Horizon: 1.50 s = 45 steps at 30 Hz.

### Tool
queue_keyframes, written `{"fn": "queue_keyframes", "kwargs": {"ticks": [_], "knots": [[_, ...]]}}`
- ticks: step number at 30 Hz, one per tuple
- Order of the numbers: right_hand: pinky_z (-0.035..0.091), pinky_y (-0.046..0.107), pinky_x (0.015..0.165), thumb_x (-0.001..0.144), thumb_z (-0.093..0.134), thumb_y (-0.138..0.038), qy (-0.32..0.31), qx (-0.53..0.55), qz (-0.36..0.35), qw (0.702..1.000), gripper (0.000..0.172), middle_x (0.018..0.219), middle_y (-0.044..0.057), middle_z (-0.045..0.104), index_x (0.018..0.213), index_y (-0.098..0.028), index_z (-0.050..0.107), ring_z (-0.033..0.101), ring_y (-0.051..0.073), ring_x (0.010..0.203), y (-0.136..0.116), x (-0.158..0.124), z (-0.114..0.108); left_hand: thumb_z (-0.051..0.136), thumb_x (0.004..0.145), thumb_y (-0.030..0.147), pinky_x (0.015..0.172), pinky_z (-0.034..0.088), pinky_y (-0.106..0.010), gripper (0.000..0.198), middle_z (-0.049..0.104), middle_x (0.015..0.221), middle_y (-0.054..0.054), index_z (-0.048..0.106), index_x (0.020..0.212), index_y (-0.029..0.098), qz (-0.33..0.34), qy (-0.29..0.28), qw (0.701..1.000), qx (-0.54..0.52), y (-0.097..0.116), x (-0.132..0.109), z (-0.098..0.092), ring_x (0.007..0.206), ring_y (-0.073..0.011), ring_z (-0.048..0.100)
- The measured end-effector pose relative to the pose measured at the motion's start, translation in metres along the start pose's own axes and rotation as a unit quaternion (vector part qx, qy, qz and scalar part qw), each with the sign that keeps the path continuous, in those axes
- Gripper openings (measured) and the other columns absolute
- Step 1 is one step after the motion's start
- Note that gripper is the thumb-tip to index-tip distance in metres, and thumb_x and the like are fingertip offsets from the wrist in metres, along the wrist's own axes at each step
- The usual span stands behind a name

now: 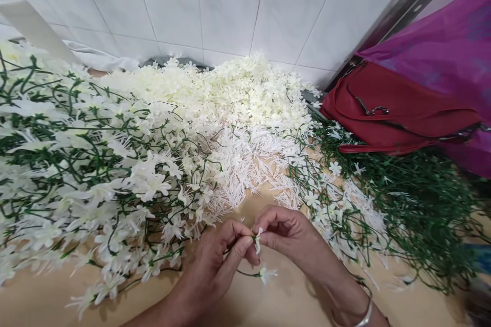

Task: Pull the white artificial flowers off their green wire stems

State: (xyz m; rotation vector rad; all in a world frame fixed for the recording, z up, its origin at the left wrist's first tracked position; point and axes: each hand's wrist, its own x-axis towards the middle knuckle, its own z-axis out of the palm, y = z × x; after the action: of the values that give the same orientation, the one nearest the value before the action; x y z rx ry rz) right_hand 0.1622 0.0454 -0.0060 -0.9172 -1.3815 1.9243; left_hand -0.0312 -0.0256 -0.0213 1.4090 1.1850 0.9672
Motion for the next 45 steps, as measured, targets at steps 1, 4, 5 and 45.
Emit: {"fn": "queue_keyframes", "kwargs": {"ticks": [1,4,5,45], "knots": [[0.056,0.028,0.068,0.08,0.088,-0.042,0.003,-0.005,-0.005,1.0,0.026,0.072,-0.001,0.069,0.08,-0.021,0.073,0.067,0.015,0.068,0.0,0.0,0.001,0.049,0.108,0.04,0.077,0.051,-0.026,0.028,0.077,0.082,-0.002,0.063,0.093,0.022,-0.004,0.001,1.0,0.005,-0.001,0.0,0.0,0.078,-0.016,0.072],[0.058,0.029,0.066,0.08,0.088,-0.045,0.012,-0.011,-0.023,1.0,0.028,0.073,0.0,0.068,0.078,-0.021,0.072,0.067,0.015,0.067,0.002,0.002,0.003,0.048,0.109,0.042,0.077,0.052,-0.027,0.029,0.077,0.083,-0.002,0.063,0.093,0.022,-0.014,0.002,1.0,-0.002,-0.004,-0.002,0.001,0.079,-0.0164,0.074],[0.058,0.028,0.065,0.081,0.087,-0.044,0.014,-0.008,-0.027,0.999,0.027,0.073,0.0,0.068,0.079,-0.022,0.073,0.067,0.015,0.066,0.003,0.002,0.004,0.048,0.109,0.043,0.077,0.052,-0.026,0.03,0.077,0.083,-0.002,0.063,0.094,0.022,-0.016,0.002,1.0,-0.009,-0.005,-0.002,0.001,0.079,-0.0164,0.074],[0.051,0.046,0.1,0.098,0.064,-0.027,0.406,-0.483,-0.327,0.703,0.011,0.105,0.01,0.07,0.102,-0.02,0.071,0.065,0.026,0.105,0.001,0.006,-0.044,0.062,0.098,0.011,0.088,0.05,-0.027,0.021,0.075,0.094,-0.002,0.069,0.114,0.024,0.247,0.205,0.8,0.507,0.006,-0.099,-0.098,0.085,-0.0162,0.071]]}}
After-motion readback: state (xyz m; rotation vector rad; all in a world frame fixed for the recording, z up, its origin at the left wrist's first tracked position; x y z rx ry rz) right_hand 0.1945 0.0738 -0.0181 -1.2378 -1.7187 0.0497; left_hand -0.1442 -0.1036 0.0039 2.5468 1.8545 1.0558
